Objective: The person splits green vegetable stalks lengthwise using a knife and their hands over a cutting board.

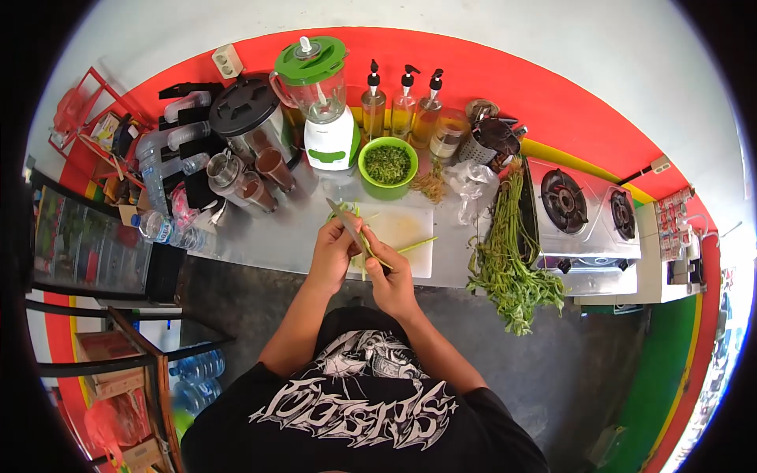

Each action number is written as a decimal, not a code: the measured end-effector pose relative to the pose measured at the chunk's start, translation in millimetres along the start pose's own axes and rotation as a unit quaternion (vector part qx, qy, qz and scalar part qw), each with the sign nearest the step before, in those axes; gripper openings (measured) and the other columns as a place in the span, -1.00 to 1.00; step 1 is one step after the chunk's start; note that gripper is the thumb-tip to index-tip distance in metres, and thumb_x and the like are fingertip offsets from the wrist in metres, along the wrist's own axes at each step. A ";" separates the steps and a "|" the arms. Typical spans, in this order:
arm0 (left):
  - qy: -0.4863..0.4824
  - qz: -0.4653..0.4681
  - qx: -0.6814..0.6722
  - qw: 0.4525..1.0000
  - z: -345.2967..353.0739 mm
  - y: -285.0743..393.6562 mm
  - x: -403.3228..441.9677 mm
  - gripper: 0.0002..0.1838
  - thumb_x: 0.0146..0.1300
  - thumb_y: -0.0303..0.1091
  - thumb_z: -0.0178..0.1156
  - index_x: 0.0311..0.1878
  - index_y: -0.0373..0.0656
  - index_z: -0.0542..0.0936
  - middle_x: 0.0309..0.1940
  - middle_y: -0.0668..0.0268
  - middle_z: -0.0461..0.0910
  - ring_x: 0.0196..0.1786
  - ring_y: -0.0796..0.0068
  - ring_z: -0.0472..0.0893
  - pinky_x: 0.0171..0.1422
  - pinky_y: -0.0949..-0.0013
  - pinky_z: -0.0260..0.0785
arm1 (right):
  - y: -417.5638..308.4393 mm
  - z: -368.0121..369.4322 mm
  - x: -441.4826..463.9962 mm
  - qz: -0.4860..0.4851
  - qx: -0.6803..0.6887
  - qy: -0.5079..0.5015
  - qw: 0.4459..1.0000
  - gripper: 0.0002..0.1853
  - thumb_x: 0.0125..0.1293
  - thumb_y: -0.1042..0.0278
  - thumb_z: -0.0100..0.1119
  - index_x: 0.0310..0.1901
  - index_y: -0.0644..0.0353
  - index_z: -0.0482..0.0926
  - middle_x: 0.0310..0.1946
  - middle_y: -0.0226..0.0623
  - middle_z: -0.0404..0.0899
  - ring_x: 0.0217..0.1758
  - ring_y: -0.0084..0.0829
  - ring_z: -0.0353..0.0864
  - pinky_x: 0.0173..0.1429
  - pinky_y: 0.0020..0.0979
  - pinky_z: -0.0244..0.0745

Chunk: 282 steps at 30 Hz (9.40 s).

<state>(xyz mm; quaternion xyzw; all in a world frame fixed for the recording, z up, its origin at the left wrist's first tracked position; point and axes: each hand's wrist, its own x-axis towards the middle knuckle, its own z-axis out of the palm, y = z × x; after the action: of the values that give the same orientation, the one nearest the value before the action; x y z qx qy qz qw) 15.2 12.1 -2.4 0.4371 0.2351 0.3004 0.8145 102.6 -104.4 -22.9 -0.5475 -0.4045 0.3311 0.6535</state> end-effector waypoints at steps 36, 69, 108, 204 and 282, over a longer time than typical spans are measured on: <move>0.000 0.037 0.252 0.967 -9.1 -10.5 -16.3 -0.74 0.46 -0.22 0.19 -0.18 -0.25 0.57 -0.45 0.48 0.39 -0.35 0.67 0.33 -0.25 0.49 0.20 | -14.2 -1.7 15.5 -0.010 -0.294 0.028 0.955 -0.39 0.37 0.54 0.21 0.46 0.17 0.37 -0.27 -0.17 0.44 -0.31 -0.22 0.52 -0.16 -0.31 0.49; 0.174 0.049 0.594 0.784 -119.7 -142.6 49.6 -0.50 0.09 -0.34 0.48 0.12 -0.25 0.64 -0.18 0.13 0.68 -0.07 0.07 0.65 0.04 0.09 0.45 | 14.6 -108.2 -20.2 0.106 -0.327 0.287 0.894 -0.55 0.44 0.40 0.15 0.35 0.19 0.51 -0.30 -0.14 0.56 -0.25 -0.34 0.49 -0.11 -0.35 0.42; 0.061 -0.059 -0.062 0.995 -2.2 1.7 -0.8 -0.79 0.48 -0.35 0.16 0.06 -0.23 0.57 -0.13 0.32 0.66 -0.08 0.53 0.64 0.07 0.39 0.52 | -38.3 -36.0 1.6 -0.052 -0.244 -0.045 0.967 -0.49 0.37 0.38 0.28 0.36 0.12 0.51 -0.36 -0.24 0.48 -0.43 -0.35 0.45 -0.30 -0.34 0.44; -0.065 -0.031 -0.114 0.991 -43.1 32.6 -131.8 -0.79 0.59 -0.21 -0.01 -0.15 -0.08 0.53 -0.31 0.54 0.47 -0.27 0.71 0.46 -0.17 0.52 0.33 | -55.0 156.2 -110.2 -0.039 -0.070 0.190 0.979 -0.51 0.51 0.38 0.09 0.44 0.09 0.42 -0.27 -0.38 0.49 -0.27 -0.60 0.37 -0.21 -0.53 0.33; 0.068 -0.074 -0.160 0.982 19.0 -15.1 42.1 -0.79 0.47 -0.17 0.17 -0.07 -0.10 0.58 -0.21 0.46 0.56 -0.15 0.57 0.54 -0.03 0.37 0.42 | -6.8 -38.8 40.3 -0.082 -0.167 -0.028 0.982 -0.46 0.48 0.37 0.14 0.44 0.31 0.36 -0.29 -0.29 0.39 -0.33 -0.50 0.36 -0.26 -0.51 0.32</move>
<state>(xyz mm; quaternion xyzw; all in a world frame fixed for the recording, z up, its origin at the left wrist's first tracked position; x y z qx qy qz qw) 61.7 23.9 -10.6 0.2615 0.2708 0.3025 0.8757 155.3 -87.7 -12.4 -0.6045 -0.5153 0.2194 0.5664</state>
